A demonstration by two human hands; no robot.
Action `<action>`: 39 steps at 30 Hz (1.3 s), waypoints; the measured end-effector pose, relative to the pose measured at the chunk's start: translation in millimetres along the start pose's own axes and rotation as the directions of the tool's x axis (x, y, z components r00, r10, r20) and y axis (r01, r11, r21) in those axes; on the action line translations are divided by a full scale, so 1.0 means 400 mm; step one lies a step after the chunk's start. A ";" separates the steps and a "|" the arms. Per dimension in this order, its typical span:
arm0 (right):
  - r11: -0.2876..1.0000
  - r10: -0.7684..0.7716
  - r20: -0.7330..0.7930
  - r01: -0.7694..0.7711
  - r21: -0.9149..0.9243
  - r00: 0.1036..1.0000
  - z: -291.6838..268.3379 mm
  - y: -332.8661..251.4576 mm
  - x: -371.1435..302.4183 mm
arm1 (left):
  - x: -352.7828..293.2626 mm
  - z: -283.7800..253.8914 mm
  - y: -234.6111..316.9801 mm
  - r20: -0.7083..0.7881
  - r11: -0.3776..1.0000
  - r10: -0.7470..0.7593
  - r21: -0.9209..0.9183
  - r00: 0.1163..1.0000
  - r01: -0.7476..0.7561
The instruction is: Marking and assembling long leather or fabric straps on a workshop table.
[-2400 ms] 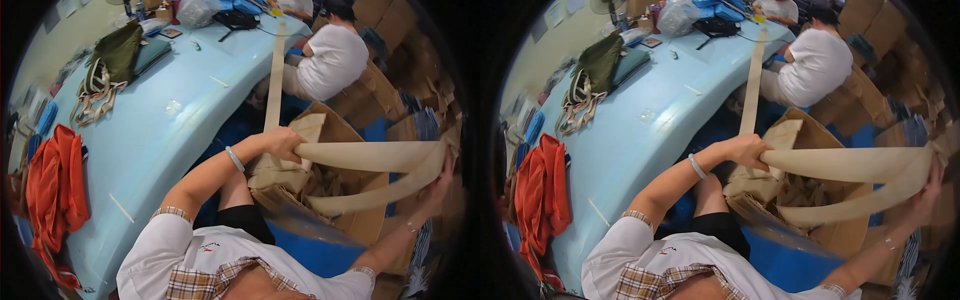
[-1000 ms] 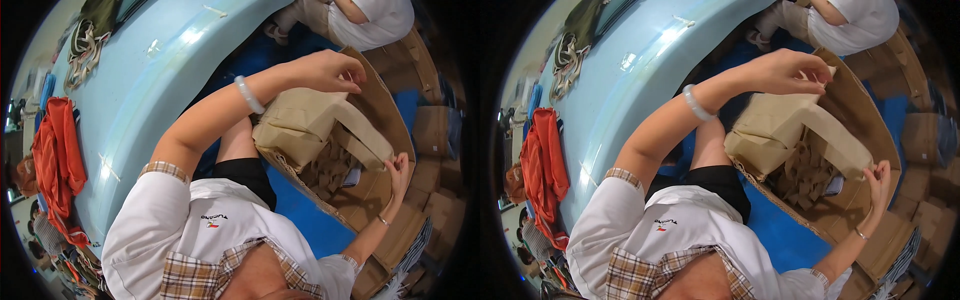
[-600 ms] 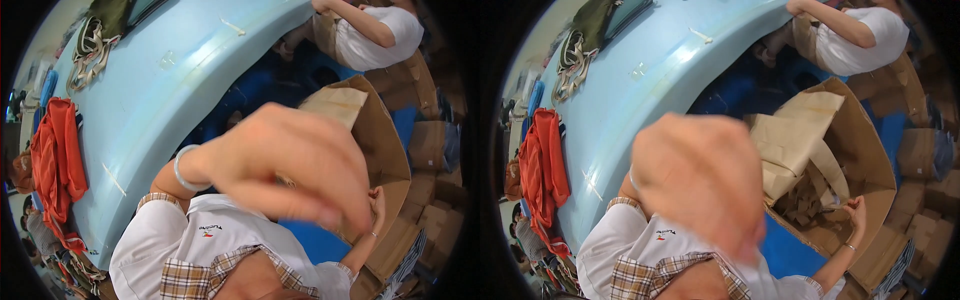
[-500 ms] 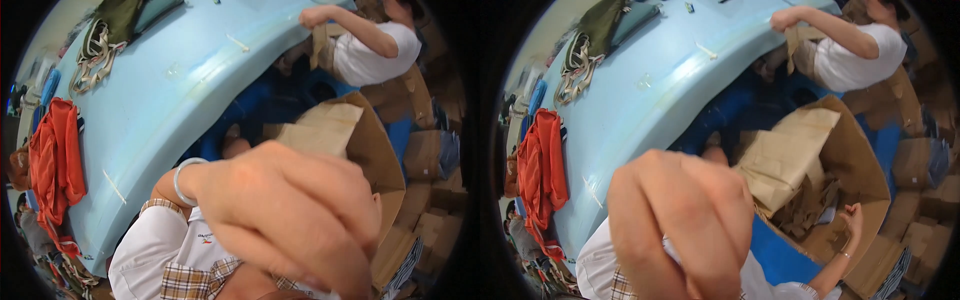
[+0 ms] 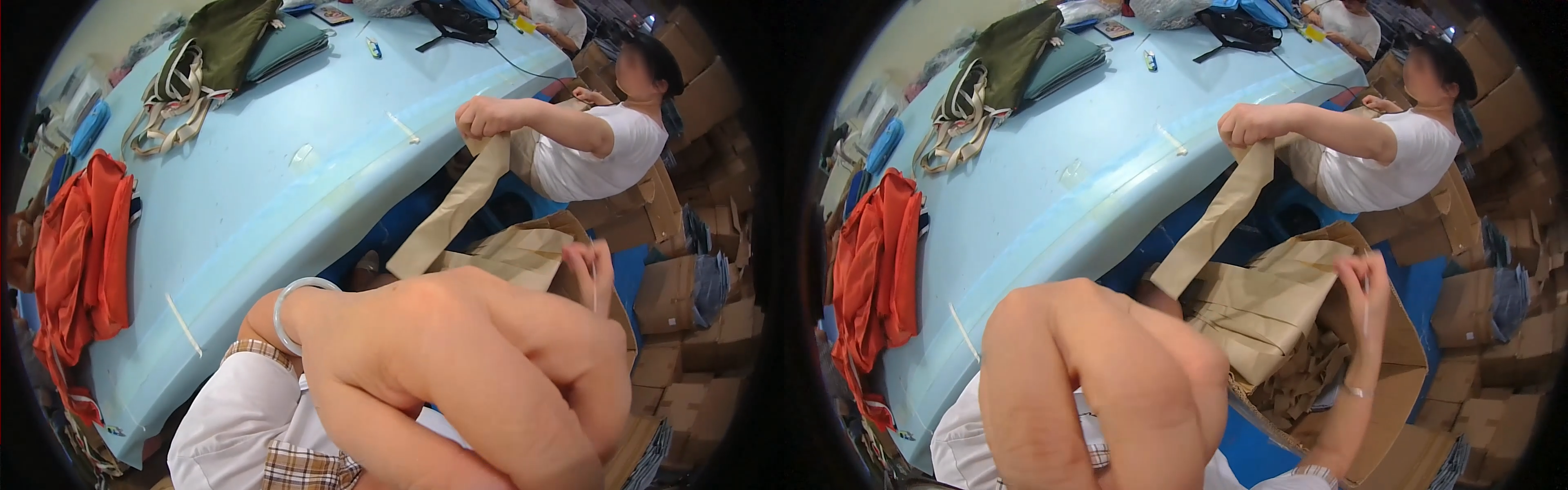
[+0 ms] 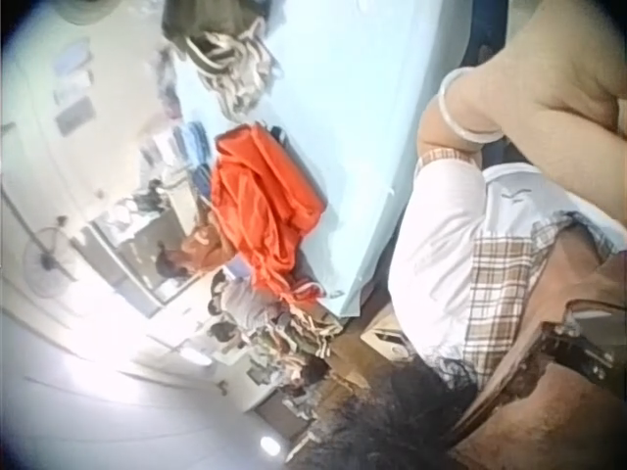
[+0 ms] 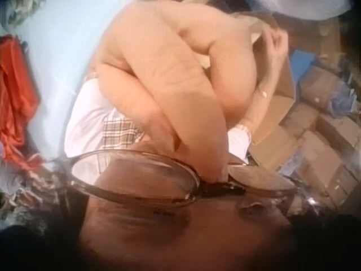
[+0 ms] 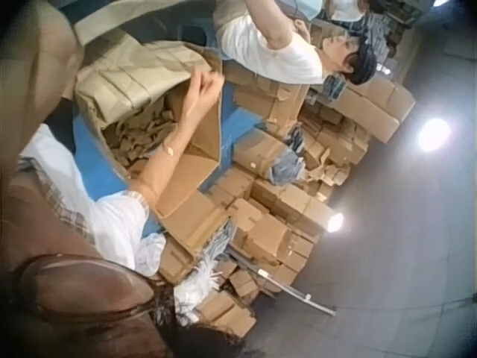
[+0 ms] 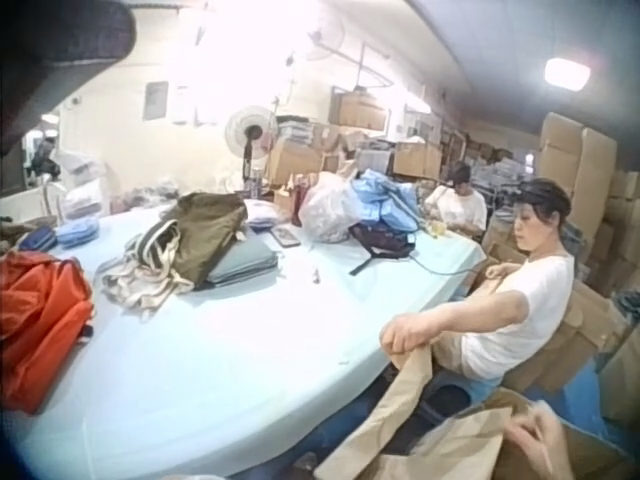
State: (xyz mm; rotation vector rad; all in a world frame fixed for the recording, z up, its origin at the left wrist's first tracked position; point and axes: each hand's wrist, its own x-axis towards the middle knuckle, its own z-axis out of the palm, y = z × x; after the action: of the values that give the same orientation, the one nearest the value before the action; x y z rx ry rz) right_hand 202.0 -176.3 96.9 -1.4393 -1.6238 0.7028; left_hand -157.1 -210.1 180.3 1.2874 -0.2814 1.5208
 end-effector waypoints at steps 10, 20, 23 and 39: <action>0.625 0.335 0.198 -0.375 0.685 0.921 0.377 0.048 0.267 | 0.006 -0.226 -0.140 -0.460 0.827 -0.361 0.245 0.811 0.507; 0.621 0.215 0.105 -0.218 0.753 0.971 0.459 -0.040 0.148 | -0.122 -0.477 -0.489 -0.581 0.624 -0.748 -0.451 0.320 0.638; 0.675 0.180 0.096 -0.194 0.712 0.979 0.495 -0.055 0.111 | -0.138 -0.496 -0.517 -0.493 0.606 -0.787 -0.500 0.372 0.619; 0.928 0.040 0.182 -0.104 0.357 0.982 0.586 -0.103 -0.062 | -0.171 -0.463 -0.452 -0.350 0.329 -0.901 -0.173 0.255 0.928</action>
State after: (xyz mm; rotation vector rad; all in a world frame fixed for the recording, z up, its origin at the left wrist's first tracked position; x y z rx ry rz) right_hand -20.9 -181.0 10.0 -1.1949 -1.4739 1.1352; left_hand -125.7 -40.7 -24.6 0.8354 0.7427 0.6570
